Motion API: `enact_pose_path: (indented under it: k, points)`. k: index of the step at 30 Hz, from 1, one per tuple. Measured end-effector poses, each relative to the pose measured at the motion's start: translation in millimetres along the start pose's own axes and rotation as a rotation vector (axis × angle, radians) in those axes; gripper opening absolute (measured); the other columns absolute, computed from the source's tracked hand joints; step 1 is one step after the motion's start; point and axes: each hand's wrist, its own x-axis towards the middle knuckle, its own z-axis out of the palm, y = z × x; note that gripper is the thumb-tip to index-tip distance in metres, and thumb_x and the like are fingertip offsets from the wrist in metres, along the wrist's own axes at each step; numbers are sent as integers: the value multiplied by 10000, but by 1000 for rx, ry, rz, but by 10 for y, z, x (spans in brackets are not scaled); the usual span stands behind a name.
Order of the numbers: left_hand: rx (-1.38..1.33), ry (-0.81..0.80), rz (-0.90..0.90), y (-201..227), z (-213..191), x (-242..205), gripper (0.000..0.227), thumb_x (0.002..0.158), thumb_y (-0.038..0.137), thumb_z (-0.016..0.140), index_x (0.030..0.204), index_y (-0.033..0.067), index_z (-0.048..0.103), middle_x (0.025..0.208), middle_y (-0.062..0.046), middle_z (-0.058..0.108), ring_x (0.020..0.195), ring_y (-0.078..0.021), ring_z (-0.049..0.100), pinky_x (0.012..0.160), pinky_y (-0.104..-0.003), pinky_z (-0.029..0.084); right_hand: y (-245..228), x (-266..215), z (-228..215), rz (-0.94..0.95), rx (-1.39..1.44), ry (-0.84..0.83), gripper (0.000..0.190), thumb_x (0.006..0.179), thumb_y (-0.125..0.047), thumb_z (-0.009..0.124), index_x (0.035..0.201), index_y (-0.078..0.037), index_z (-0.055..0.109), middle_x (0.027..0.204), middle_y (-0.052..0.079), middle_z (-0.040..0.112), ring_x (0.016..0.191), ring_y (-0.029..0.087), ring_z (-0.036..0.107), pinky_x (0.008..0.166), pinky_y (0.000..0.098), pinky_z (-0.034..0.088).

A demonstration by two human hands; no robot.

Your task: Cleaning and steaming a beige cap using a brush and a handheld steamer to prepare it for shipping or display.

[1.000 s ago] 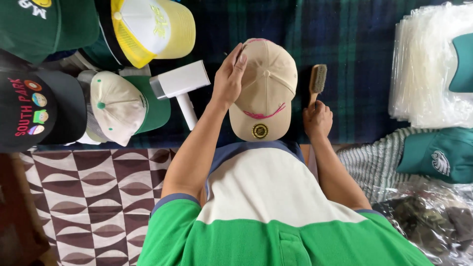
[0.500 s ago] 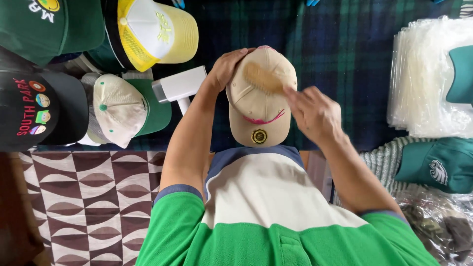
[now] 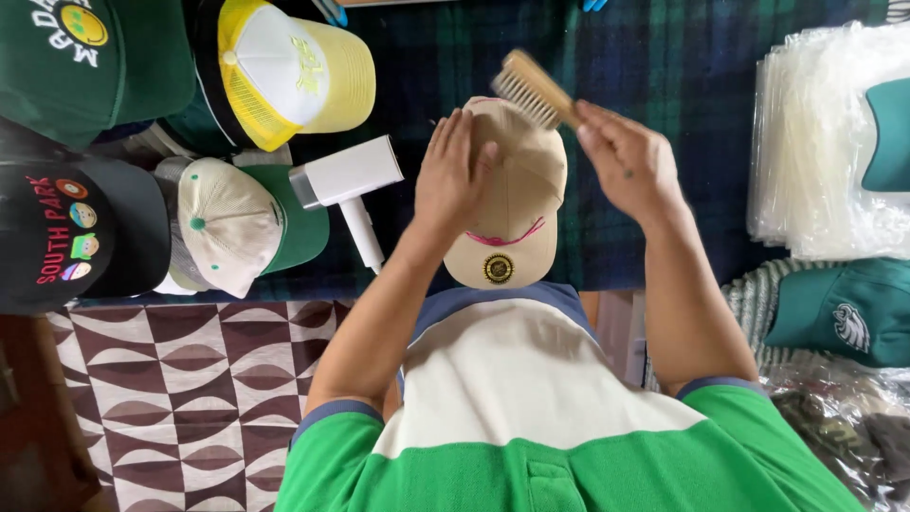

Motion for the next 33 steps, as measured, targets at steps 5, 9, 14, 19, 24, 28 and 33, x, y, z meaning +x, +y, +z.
enact_pose_path:
  k: [5,9,14,19,24,28,33]
  points:
    - [78,181,116,-127,260,-86,536,1014,269,657,1345,-142,561,1300,-341,623,1289,-429,592,1179,-478,413,225,-309,251,450,159,-113,390,1163,-326,499,1435,-80,630,1009,174,717,806,291,689,634,416,537]
    - [53,244,67,-224,395,-104,511,1039,250,613,1423,-73,523,1338,-310,615,1302,-396,602,1164,-473,448,769,-875,584,620,587,1,375,1089,-228,511,1375,-10,615,669,50,607,409,133,496,244,230,363]
    - [85,272,105,-356,438,-146,524,1054,234,608,1448,-92,490,1366,-315,596,1311,-410,589,1155,-477,449,-154,-821,416,317,184,295,341,1056,-105,649,1389,-37,665,1148,194,723,1027,299,703,802,382,561]
    - [57,260,68,-304,459,-169,506,1073,233,557,1467,-76,478,1395,-269,603,1348,-400,565,1142,-487,452,-153,-1114,689,320,292,373,352,1100,-56,567,1443,22,586,1345,273,656,1216,383,628,832,413,593]
    - [65,263,77,-288,435,-172,518,1084,246,555,1478,-78,465,1415,-258,595,1346,-396,565,1120,-475,475,-351,-1389,745,646,249,377,376,1122,-157,491,1485,-154,590,750,96,640,550,186,592,480,313,473]
    - [68,244,45,-270,455,-231,511,1069,257,568,1438,-90,500,1379,-256,617,1330,-383,583,1107,-465,494,70,-1622,916,1141,383,218,370,1039,-409,585,1378,-281,661,660,76,665,462,260,629,344,365,488]
    - [53,128,-91,-238,396,-145,547,1085,326,530,1473,-56,483,1387,-271,594,1320,-403,578,1123,-445,474,-336,-1268,450,236,228,379,363,1061,34,596,1422,30,628,1275,270,689,1107,401,693,756,415,591]
